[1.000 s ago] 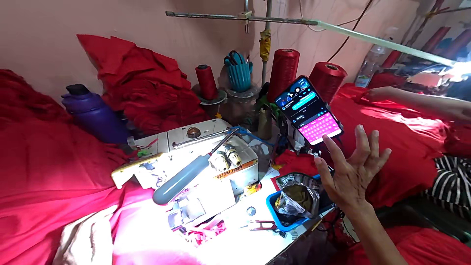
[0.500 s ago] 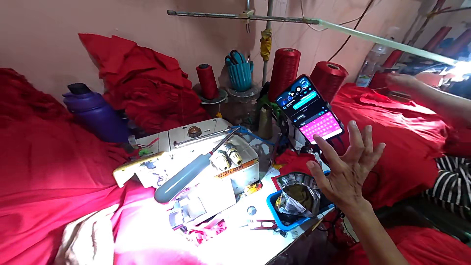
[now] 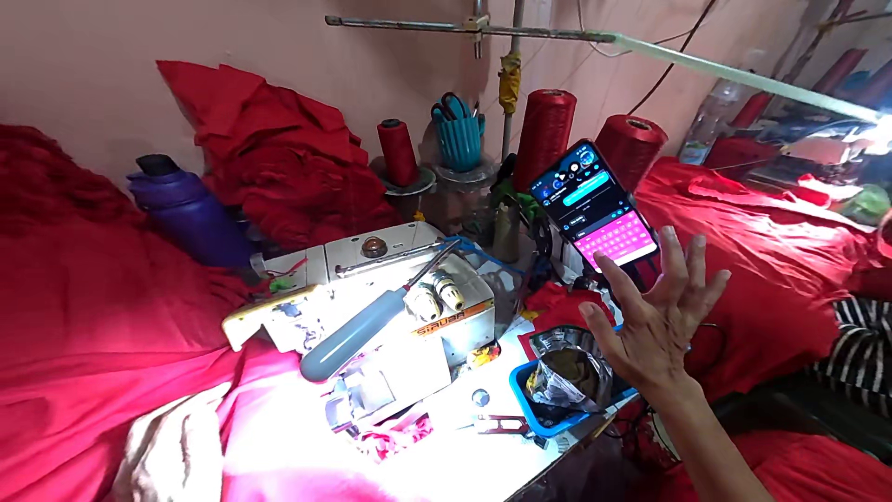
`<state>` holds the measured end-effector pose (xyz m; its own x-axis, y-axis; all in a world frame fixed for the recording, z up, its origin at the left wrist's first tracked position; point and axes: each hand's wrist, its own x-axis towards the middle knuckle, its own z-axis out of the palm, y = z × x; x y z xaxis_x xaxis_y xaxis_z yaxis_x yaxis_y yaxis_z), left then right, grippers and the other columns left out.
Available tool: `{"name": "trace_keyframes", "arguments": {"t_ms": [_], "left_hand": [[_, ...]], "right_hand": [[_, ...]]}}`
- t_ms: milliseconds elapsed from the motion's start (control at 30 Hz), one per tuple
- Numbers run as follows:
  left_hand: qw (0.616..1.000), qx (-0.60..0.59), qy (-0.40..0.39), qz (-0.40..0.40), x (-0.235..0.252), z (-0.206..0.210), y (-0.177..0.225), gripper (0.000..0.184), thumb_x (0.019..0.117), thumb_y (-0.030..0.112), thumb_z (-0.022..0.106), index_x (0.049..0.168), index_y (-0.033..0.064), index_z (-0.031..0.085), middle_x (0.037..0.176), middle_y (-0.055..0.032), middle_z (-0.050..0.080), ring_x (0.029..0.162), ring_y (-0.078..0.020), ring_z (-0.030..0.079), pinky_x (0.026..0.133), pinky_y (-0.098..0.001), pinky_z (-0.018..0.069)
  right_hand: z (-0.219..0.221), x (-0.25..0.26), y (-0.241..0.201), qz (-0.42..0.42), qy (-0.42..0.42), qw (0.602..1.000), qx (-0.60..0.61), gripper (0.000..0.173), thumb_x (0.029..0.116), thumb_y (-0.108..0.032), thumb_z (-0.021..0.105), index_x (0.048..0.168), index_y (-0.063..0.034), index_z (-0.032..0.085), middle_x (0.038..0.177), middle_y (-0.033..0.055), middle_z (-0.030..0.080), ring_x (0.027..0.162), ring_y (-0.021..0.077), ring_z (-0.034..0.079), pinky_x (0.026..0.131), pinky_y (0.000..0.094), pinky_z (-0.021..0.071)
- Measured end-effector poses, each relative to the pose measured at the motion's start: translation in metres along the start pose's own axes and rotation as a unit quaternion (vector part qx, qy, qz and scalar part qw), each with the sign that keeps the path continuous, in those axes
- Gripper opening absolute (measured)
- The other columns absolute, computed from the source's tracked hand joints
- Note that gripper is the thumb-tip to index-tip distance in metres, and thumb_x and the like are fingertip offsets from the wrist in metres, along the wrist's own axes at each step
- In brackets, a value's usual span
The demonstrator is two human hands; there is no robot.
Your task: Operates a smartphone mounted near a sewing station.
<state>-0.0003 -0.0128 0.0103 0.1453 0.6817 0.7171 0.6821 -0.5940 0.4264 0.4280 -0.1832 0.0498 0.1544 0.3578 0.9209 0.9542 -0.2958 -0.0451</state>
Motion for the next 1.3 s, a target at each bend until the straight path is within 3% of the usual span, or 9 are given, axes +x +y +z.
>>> {"name": "trace_keyframes", "arguments": {"t_ms": [1300], "left_hand": [[1.0,-0.004,-0.006,-0.003,0.0,0.0,-0.001,0.039,0.1036,0.007,0.036,0.115,-0.0158,0.065,0.117,-0.0371,0.064,0.116,-0.0454,0.06,0.106,-0.0454,0.0435]], "right_hand": [[-0.01,-0.002,0.007,0.028,0.006,0.999,-0.024,0.056,0.1019,-0.061,0.037,0.141,-0.0291,0.063,0.163,0.026,0.03,0.154,0.0495,0.012,0.113,0.0773,-0.0006]]}}
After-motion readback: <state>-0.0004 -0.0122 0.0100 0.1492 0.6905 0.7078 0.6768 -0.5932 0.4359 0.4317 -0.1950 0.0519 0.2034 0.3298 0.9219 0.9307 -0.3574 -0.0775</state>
